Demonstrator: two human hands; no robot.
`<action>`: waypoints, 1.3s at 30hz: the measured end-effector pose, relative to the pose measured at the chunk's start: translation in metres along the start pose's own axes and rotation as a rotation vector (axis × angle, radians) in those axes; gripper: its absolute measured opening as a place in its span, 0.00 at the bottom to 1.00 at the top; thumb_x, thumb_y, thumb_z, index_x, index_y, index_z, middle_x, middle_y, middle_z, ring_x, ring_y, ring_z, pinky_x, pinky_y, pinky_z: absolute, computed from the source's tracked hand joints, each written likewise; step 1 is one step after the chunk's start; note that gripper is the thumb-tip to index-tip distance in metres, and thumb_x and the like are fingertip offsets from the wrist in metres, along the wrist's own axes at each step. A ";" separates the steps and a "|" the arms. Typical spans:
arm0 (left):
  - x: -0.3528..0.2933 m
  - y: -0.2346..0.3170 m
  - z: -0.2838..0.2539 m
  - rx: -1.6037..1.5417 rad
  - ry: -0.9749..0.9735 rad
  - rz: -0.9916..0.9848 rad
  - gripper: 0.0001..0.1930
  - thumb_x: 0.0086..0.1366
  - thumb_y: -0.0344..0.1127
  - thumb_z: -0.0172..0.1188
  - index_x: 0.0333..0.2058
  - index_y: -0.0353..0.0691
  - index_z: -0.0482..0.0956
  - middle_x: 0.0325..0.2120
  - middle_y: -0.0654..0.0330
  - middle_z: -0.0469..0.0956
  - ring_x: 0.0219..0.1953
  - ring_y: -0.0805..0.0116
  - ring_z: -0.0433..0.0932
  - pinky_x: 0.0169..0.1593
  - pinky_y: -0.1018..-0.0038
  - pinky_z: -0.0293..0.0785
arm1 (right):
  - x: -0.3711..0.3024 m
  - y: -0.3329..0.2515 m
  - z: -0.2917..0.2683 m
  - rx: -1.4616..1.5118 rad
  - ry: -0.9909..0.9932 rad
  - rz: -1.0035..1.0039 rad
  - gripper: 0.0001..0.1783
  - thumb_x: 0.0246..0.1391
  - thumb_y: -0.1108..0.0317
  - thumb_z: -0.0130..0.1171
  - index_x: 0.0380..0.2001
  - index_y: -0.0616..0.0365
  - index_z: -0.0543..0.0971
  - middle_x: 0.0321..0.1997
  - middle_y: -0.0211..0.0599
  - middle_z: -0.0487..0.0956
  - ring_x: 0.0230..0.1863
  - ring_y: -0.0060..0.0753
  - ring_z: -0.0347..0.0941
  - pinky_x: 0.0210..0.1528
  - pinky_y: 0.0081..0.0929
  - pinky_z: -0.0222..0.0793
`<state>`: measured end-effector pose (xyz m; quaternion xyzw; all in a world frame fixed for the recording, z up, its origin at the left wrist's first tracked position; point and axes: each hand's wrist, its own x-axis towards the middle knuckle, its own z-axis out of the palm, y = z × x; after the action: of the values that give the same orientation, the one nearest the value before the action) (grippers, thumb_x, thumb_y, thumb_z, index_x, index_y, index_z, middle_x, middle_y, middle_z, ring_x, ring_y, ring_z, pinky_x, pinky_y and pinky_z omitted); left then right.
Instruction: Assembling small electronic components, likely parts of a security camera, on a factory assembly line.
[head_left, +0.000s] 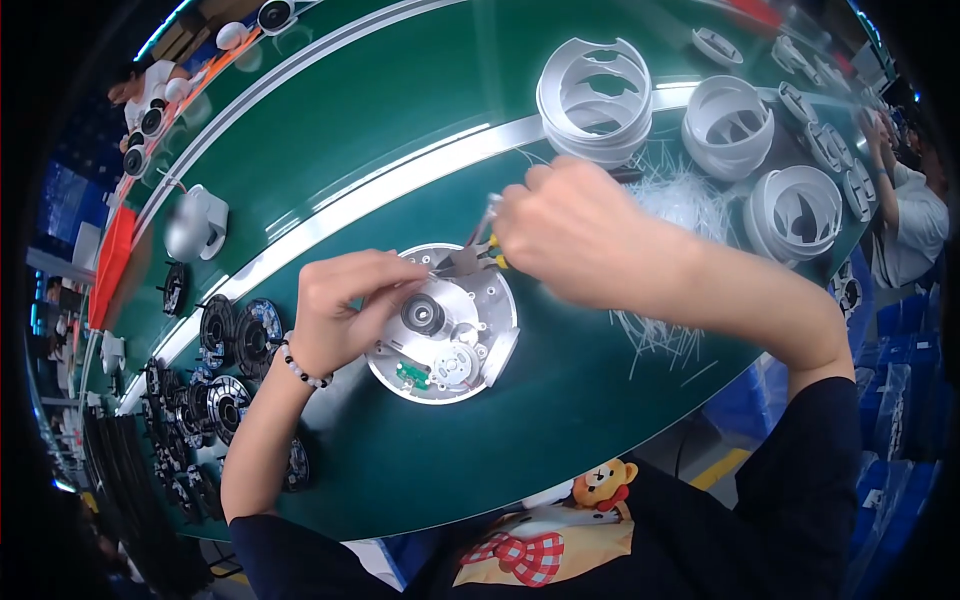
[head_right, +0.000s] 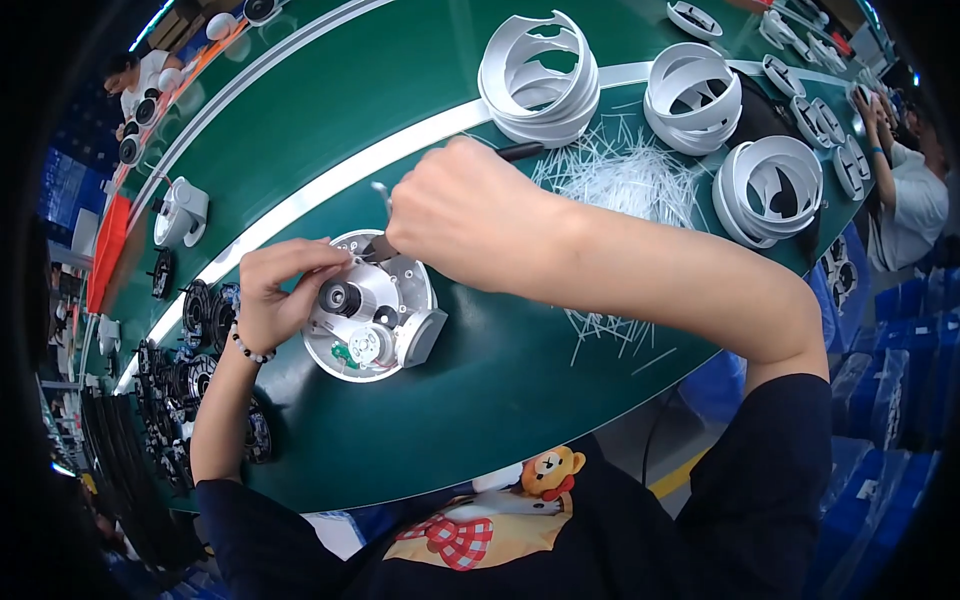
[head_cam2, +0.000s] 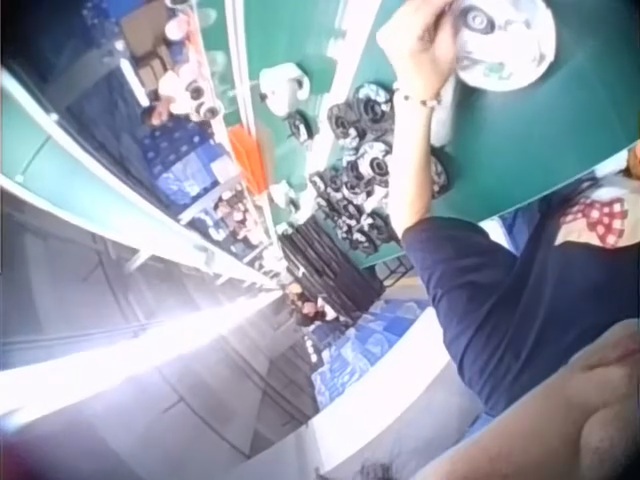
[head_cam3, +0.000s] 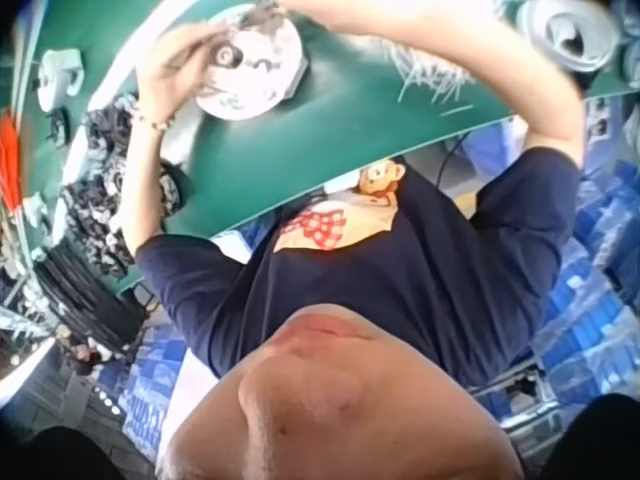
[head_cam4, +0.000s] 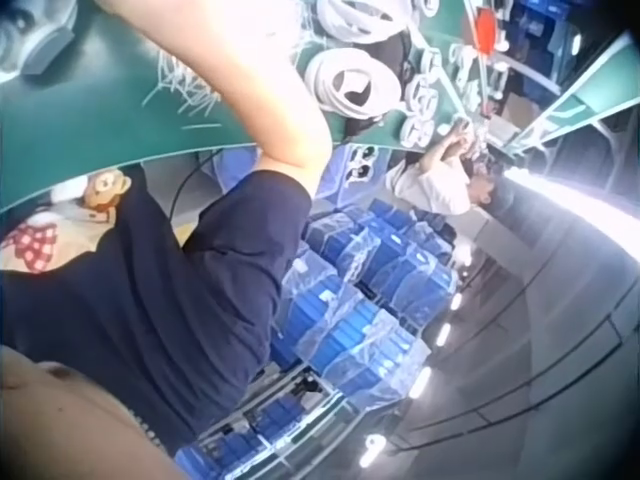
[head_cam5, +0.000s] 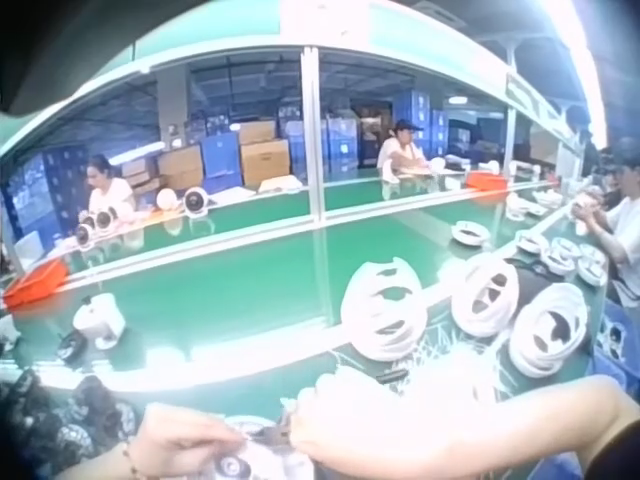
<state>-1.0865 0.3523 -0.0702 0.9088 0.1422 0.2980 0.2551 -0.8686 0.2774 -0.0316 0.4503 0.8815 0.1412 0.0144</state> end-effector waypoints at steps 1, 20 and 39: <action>0.000 0.002 -0.001 -0.018 0.032 -0.071 0.07 0.46 0.20 0.58 0.26 0.36 0.78 0.21 0.56 0.77 0.23 0.65 0.76 0.30 0.78 0.72 | -0.002 0.001 -0.002 0.012 -0.045 0.015 0.08 0.30 0.74 0.55 0.21 0.61 0.73 0.20 0.32 0.70 0.25 0.32 0.69 0.24 0.25 0.61; 0.018 -0.013 -0.025 0.137 -0.240 -0.561 0.27 0.55 0.36 0.57 0.52 0.34 0.62 0.45 0.54 0.69 0.45 0.70 0.69 0.45 0.74 0.67 | -0.099 -0.030 -0.052 0.889 -0.192 -0.218 0.24 0.32 0.66 0.58 0.38 0.64 0.73 0.21 0.34 0.71 0.19 0.36 0.67 0.21 0.29 0.62; 0.058 -0.165 -0.054 -1.000 0.691 -1.062 0.39 0.56 0.52 0.53 0.57 0.38 0.44 0.54 0.43 0.47 0.48 0.51 0.63 0.48 0.64 0.69 | -0.071 -0.058 0.003 0.858 -0.115 -0.072 0.28 0.21 0.67 0.60 0.36 0.61 0.75 0.21 0.37 0.71 0.22 0.39 0.68 0.26 0.30 0.65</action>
<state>-1.0917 0.5335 -0.0959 0.3544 0.4758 0.4295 0.6808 -0.8718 0.1890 -0.0572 0.3917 0.8732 -0.2638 -0.1201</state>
